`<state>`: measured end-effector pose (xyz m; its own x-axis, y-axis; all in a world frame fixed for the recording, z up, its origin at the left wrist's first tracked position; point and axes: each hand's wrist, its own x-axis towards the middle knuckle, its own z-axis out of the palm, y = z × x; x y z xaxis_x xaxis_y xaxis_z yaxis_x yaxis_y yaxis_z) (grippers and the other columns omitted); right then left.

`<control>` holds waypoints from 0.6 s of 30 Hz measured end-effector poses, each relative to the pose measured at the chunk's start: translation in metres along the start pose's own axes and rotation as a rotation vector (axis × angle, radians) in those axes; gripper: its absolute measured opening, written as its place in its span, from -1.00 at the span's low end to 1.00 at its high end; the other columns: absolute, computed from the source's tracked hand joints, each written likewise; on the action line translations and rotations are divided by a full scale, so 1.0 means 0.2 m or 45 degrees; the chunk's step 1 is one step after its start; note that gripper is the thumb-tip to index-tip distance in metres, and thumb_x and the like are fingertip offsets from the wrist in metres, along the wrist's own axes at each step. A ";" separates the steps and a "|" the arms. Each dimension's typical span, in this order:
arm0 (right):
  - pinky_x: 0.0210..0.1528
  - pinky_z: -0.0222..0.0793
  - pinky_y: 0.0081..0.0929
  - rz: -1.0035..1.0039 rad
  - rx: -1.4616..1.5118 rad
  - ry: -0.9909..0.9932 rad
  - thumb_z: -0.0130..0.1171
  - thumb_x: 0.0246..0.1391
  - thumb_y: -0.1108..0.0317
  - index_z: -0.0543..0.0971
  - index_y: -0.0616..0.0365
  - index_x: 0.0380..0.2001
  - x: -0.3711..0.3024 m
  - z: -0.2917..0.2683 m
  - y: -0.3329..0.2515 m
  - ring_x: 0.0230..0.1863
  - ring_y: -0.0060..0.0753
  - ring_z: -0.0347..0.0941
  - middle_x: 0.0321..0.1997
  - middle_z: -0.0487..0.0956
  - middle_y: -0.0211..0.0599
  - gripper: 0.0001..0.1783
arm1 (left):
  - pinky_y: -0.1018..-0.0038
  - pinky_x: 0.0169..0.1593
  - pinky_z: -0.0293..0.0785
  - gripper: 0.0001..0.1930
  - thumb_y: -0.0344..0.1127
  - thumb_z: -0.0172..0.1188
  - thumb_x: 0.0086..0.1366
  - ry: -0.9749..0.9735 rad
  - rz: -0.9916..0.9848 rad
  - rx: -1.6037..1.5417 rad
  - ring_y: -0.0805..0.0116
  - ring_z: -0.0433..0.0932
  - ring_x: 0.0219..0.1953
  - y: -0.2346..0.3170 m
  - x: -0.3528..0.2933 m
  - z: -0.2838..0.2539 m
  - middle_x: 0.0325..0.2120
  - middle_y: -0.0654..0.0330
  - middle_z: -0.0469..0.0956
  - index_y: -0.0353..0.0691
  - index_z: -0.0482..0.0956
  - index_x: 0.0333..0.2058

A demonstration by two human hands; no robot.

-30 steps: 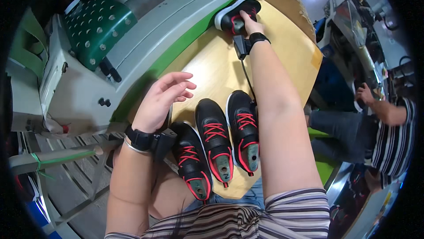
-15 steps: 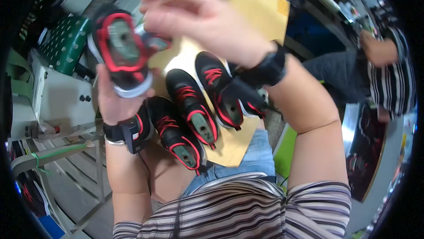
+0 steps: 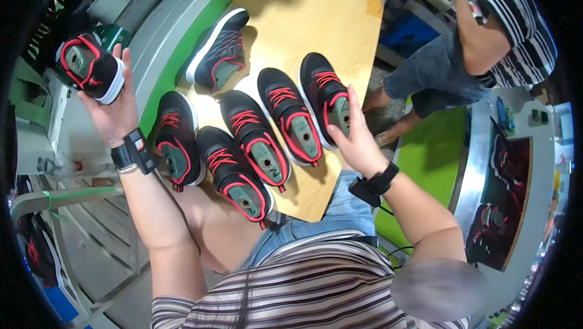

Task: Inspecting, sorting, loading, and writing numbers on shoes at a manufacturing workstation.

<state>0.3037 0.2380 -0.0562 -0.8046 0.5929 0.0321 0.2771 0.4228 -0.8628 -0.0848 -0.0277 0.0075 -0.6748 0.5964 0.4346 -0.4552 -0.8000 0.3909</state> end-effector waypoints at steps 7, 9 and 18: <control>0.39 0.08 -0.19 -0.515 -0.368 0.119 0.25 0.04 0.52 0.15 0.30 0.38 -0.09 0.03 -0.32 0.39 0.08 0.15 0.39 0.21 0.09 -0.16 | -0.19 0.41 0.05 -0.19 0.10 0.12 0.35 0.204 0.153 0.247 -0.37 0.03 0.37 -0.02 -0.02 0.04 0.34 -0.27 0.07 -0.27 0.07 0.37; 0.39 0.09 -0.19 -0.613 -0.319 -0.131 0.25 0.04 0.51 0.17 0.30 0.37 -0.12 0.09 -0.40 0.37 0.03 0.20 0.38 0.25 0.06 -0.17 | -0.19 0.41 0.04 -0.23 0.08 0.10 0.38 0.192 0.157 0.219 -0.38 0.05 0.36 -0.02 -0.02 0.04 0.31 -0.28 0.13 -0.29 0.09 0.36; 0.46 -0.07 -0.31 -0.119 0.056 -0.330 0.20 0.14 0.51 -0.10 0.34 0.43 -0.17 0.52 -0.36 0.49 -0.05 -0.02 0.46 0.06 0.13 -0.08 | -0.02 0.34 0.27 -0.28 0.15 -0.06 0.43 0.181 0.143 0.074 -0.16 0.31 0.26 -0.03 -0.03 0.07 0.19 -0.16 0.34 -0.39 0.20 0.28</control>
<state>0.2573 0.1157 -0.0481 -0.9348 0.3549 -0.0127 0.1768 0.4340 -0.8834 -0.0690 -0.0253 0.0143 -0.7968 0.4849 0.3605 -0.3409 -0.8533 0.3945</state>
